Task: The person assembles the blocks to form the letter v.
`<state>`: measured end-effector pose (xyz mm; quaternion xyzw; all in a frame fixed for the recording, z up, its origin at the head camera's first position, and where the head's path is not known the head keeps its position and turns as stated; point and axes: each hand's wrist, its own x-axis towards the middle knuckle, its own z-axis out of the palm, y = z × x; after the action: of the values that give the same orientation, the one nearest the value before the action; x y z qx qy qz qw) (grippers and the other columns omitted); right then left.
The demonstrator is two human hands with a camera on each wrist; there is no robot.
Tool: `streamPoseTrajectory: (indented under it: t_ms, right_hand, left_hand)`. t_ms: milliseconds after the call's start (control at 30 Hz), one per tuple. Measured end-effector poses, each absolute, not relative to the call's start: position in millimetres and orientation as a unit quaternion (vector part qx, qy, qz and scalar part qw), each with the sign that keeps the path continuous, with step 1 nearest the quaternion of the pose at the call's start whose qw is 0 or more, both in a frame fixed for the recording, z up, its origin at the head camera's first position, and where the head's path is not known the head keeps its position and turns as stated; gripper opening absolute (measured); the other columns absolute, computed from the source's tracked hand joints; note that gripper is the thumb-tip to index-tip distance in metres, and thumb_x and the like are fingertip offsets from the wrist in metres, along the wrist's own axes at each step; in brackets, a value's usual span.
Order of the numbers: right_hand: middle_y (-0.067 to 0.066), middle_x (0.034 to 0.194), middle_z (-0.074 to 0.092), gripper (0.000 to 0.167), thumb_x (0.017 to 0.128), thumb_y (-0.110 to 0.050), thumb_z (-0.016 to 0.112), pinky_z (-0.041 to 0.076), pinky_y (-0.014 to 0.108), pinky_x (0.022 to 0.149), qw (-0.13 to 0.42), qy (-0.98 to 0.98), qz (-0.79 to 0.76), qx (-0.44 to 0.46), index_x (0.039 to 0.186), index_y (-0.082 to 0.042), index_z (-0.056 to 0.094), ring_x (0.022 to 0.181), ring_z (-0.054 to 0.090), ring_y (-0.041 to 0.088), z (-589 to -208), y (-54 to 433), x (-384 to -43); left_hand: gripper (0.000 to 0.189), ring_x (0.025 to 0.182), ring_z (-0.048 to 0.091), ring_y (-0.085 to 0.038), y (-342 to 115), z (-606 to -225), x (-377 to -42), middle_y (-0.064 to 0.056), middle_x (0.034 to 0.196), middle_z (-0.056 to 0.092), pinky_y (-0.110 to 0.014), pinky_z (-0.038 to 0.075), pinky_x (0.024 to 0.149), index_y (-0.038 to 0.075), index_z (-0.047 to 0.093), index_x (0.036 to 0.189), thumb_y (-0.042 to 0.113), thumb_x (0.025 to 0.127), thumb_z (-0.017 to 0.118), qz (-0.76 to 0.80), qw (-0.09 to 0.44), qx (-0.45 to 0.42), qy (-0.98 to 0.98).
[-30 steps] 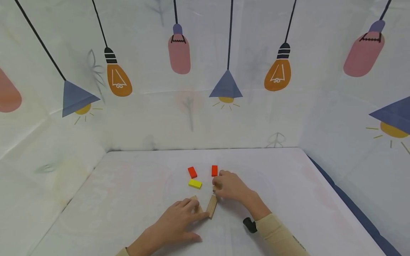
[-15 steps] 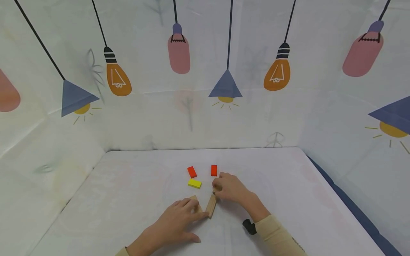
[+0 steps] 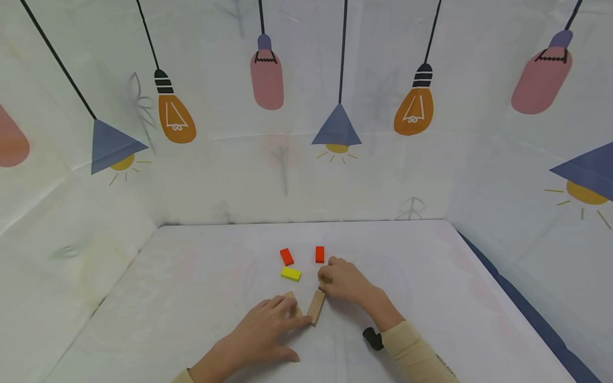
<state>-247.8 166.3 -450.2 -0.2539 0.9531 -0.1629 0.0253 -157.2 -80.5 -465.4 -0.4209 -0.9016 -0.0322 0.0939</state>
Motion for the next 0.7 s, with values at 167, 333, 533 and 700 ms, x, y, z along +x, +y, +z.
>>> streamPoseTrajectory:
  t_ms: [167, 333, 533, 700]
  right_hand:
    - [-0.004, 0.09, 0.053, 0.017, 0.089, -0.018, 0.07, 0.039, 0.025, 0.068, 0.028, 0.954, -0.167, -0.249, 0.106, -0.018, 0.073, 0.079, 0.045, 0.011, -454.2, 166.6, -249.2]
    - [-0.003, 0.092, 0.053, 0.019, 0.089, -0.017, 0.07, 0.04, 0.026, 0.07, 0.037, 0.954, -0.177, -0.239, 0.108, -0.016, 0.073, 0.081, 0.045, 0.012, -453.5, 165.6, -248.2]
    - [-0.003, 0.092, 0.053, 0.019, 0.09, -0.017, 0.071, 0.04, 0.025, 0.069, 0.039, 0.954, -0.177, -0.237, 0.109, -0.016, 0.073, 0.081, 0.045, 0.011, -451.9, 164.2, -246.8]
    - [-0.004, 0.093, 0.053, 0.018, 0.091, -0.016, 0.069, 0.04, 0.024, 0.07, 0.038, 0.952, -0.181, -0.245, 0.109, -0.017, 0.074, 0.081, 0.045, 0.011, -454.4, 163.2, -247.5]
  left_hand:
    - [0.067, 0.115, 0.048, -0.014, -80.5, -464.7, -157.1, 0.007, 0.117, 0.051, -0.033, 0.049, 0.085, 0.044, 0.056, 0.136, 0.072, 0.076, 0.067, -0.03, 0.099, -0.425, -0.899]
    - [0.066, 0.111, 0.048, -0.012, -80.4, -463.7, -156.9, 0.007, 0.114, 0.052, -0.029, 0.048, 0.082, 0.043, 0.058, 0.134, 0.072, 0.075, 0.068, -0.032, 0.12, -0.432, -0.893]
    - [0.067, 0.108, 0.049, -0.011, -80.8, -465.8, -158.2, 0.007, 0.114, 0.052, -0.027, 0.047, 0.08, 0.042, 0.059, 0.133, 0.072, 0.074, 0.068, -0.033, 0.131, -0.436, -0.89]
    - [0.067, 0.106, 0.049, -0.011, -81.5, -466.4, -158.9, 0.007, 0.113, 0.052, -0.027, 0.048, 0.079, 0.041, 0.06, 0.132, 0.072, 0.073, 0.069, -0.027, 0.143, -0.44, -0.886]
